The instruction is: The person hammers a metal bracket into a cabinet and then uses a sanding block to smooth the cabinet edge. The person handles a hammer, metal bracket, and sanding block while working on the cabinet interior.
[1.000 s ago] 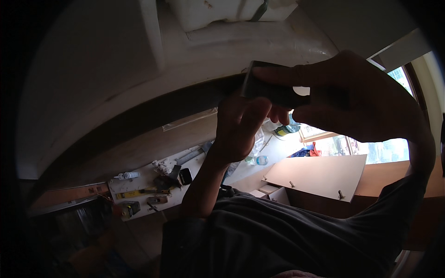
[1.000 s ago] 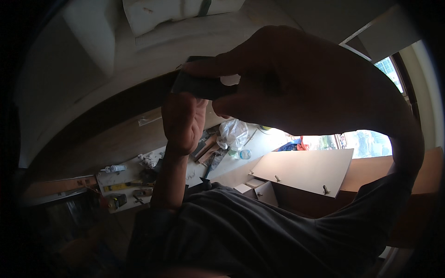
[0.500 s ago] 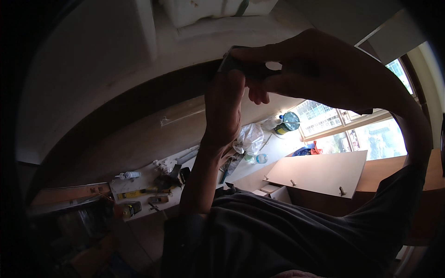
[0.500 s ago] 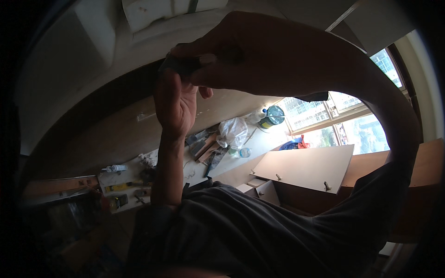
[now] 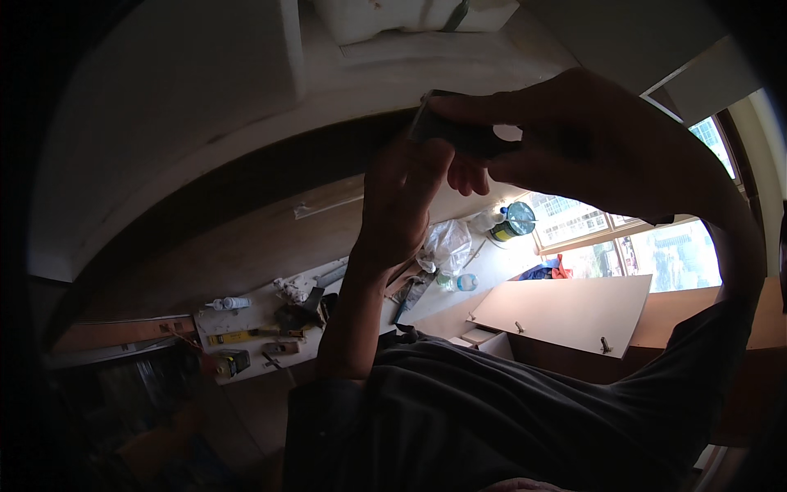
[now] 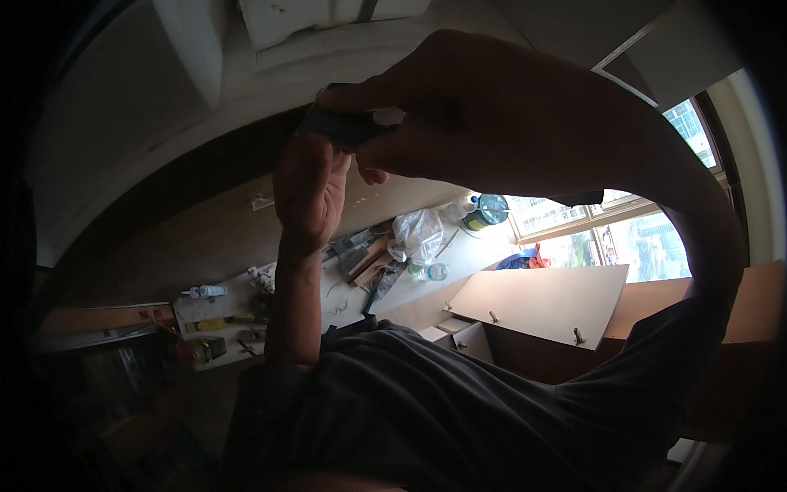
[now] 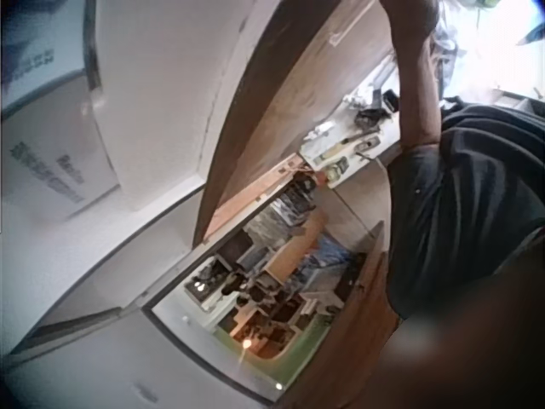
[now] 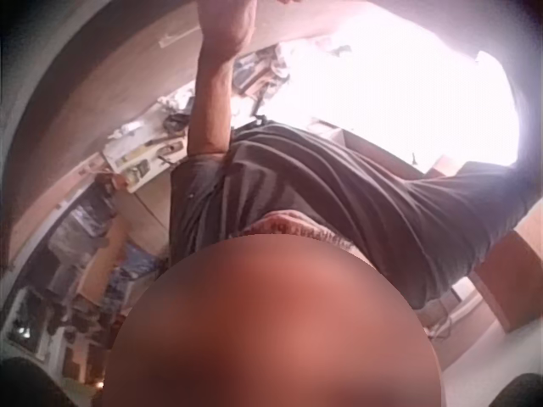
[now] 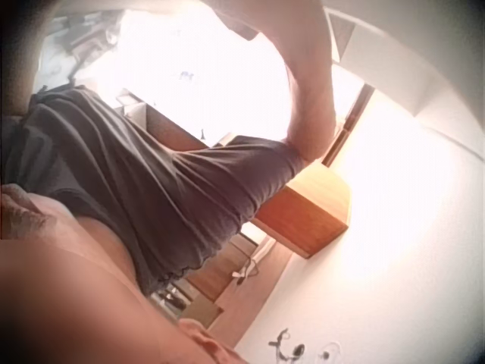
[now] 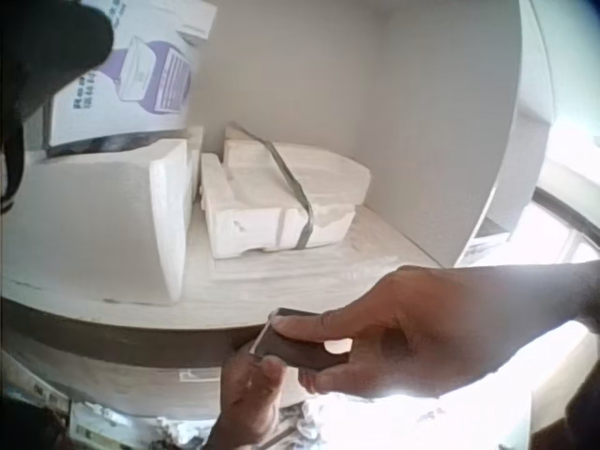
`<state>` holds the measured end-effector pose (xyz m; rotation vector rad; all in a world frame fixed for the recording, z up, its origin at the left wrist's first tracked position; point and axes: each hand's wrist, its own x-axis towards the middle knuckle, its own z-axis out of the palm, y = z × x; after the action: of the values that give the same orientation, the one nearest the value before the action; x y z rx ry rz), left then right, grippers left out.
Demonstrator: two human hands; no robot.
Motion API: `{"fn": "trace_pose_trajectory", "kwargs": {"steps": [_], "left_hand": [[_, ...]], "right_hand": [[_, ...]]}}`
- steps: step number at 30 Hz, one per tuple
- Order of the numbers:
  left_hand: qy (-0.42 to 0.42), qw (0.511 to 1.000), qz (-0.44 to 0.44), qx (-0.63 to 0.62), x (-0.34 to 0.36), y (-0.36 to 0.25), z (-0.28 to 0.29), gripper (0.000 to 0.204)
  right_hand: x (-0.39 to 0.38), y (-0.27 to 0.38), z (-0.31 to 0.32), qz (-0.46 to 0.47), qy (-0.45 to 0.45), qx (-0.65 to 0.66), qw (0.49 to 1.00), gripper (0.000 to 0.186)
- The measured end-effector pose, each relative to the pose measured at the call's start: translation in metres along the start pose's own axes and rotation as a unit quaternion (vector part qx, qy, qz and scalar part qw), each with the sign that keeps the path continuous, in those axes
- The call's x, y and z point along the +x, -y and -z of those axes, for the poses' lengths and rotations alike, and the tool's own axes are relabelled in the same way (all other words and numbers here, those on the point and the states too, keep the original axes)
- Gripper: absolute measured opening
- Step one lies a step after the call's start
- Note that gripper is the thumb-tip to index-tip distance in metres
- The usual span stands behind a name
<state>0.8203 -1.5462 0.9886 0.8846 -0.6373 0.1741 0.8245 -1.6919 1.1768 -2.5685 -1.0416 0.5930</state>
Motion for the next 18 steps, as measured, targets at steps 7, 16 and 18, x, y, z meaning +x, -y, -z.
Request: {"fn": "trace_pose_trajectory", "kwargs": {"steps": [7,16,18], "left_hand": [[0.021,0.998,-0.034,-0.045,0.007,0.003,0.003,0.046],[0.009,1.0,-0.025,0.014,0.003,-0.003,0.0,0.045],[0.018,0.999,-0.031,0.013,0.003,-0.002,0.0,0.046]], "right_hand": [[0.009,0.003,0.005,-0.023,0.021,-0.027,0.999,0.049],[-0.005,0.003,0.006,-0.045,0.017,-0.04,0.998,0.055],[-0.003,0.004,0.007,-0.061,0.028,-0.036,0.997,0.056]]}}
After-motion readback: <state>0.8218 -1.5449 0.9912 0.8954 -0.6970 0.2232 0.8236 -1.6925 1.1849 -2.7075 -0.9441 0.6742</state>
